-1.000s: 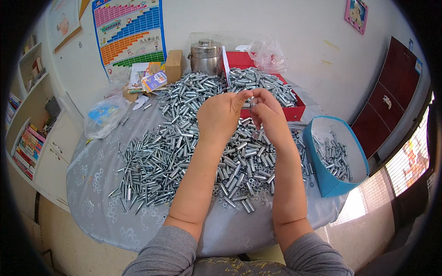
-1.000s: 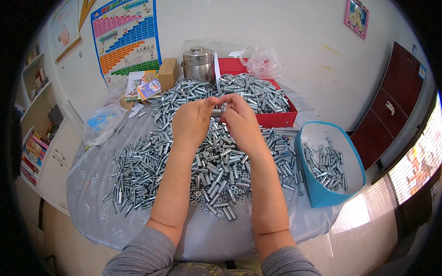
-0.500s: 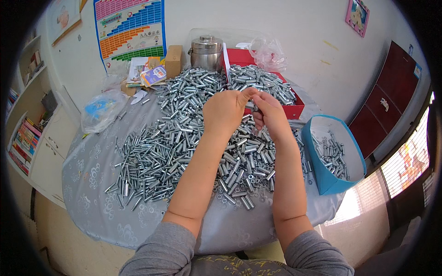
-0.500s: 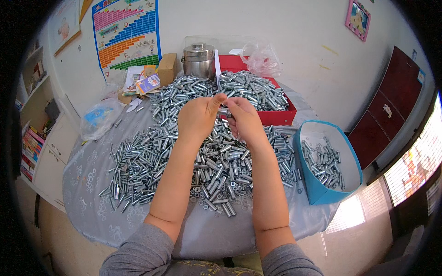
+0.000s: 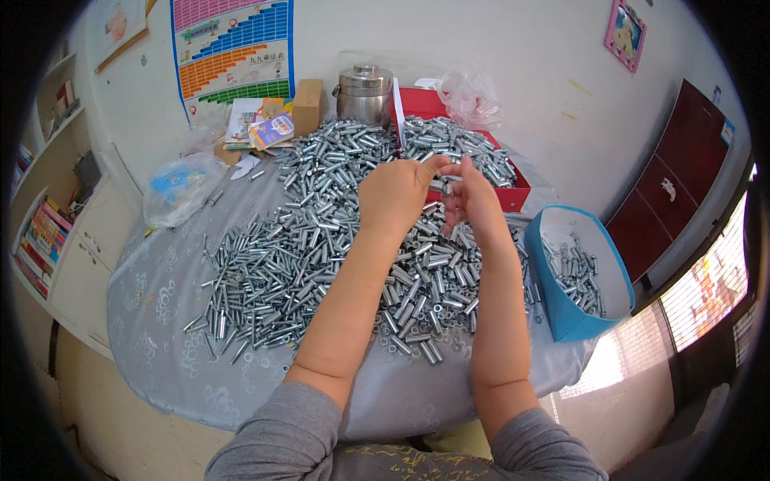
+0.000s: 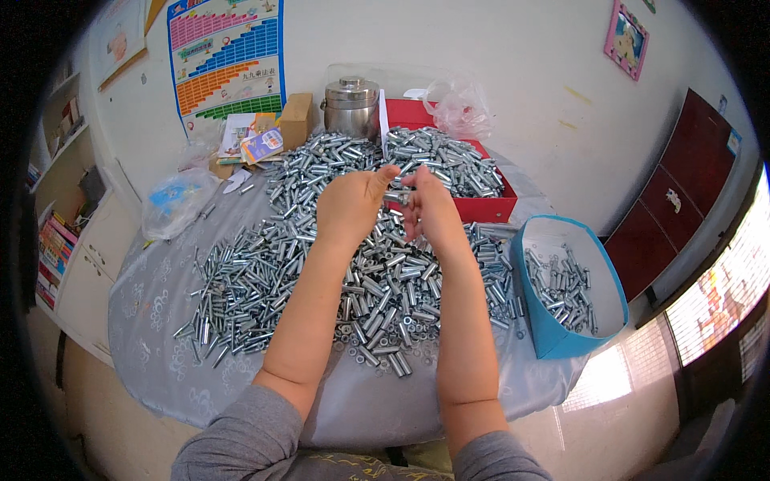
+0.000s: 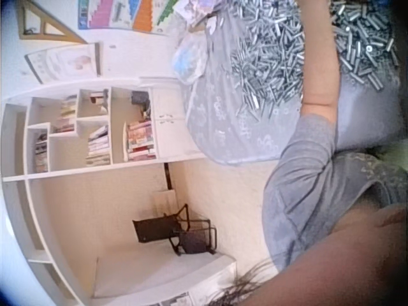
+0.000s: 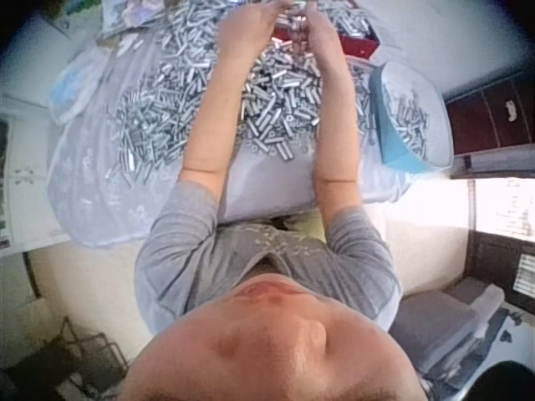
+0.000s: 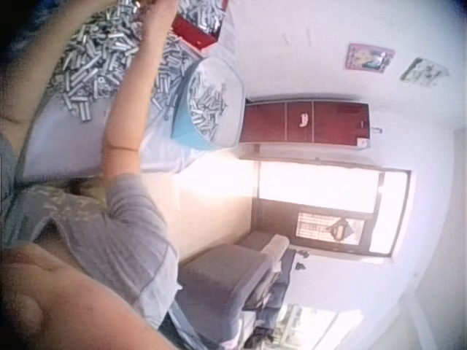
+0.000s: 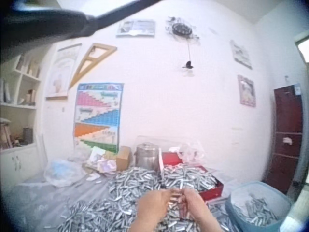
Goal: The person sits at a table covered with a large pile of small, cylindrical metal parts. They repeatedly pick up individual metal pieces and small rings, fit them together by hand, and place the assembled units into a blue container on the right. The task involves continuous manual assembly of these components throughout the clip.
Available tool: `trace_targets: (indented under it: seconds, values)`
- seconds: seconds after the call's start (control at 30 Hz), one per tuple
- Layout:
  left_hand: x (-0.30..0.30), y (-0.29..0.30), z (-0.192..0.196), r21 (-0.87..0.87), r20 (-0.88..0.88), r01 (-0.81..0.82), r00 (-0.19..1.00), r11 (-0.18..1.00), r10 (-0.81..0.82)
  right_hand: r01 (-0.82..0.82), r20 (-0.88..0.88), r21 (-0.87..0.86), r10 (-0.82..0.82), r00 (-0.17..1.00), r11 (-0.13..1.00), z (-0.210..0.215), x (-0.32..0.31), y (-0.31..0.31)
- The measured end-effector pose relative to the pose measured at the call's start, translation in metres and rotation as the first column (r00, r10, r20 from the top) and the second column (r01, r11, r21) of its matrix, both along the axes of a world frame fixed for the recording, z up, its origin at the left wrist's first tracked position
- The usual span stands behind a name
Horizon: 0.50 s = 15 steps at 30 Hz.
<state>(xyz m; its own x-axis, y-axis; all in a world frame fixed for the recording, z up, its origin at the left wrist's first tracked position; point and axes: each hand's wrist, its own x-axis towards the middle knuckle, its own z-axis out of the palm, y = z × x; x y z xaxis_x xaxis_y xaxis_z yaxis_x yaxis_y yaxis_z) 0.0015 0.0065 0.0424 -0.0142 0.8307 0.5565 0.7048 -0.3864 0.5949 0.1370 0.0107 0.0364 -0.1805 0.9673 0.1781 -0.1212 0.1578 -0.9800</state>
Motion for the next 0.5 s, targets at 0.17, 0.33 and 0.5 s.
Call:
trace_targets:
  seconds: [0.17, 0.33, 0.5]
  values:
    - [0.001, 0.005, 0.002, 0.019, 0.008, -0.067, 0.998, 0.998, 0.066, 0.177, -0.023, -0.071, -0.179, 0.984, 0.982, 0.009, -0.019, 0.008]
    - [-0.005, 0.007, -0.001, 0.043, 0.042, -0.041, 0.998, 0.998, 0.039, -0.001, -0.062, -0.073, -0.004, 0.998, 0.997, -0.008, -0.021, 0.013]
    - [-0.001, 0.01, -0.002, 0.003, -0.016, -0.049, 0.999, 0.999, 0.049, 0.144, -0.106, 0.01, -0.142, 0.984, 0.99, -0.005, -0.023, 0.016]
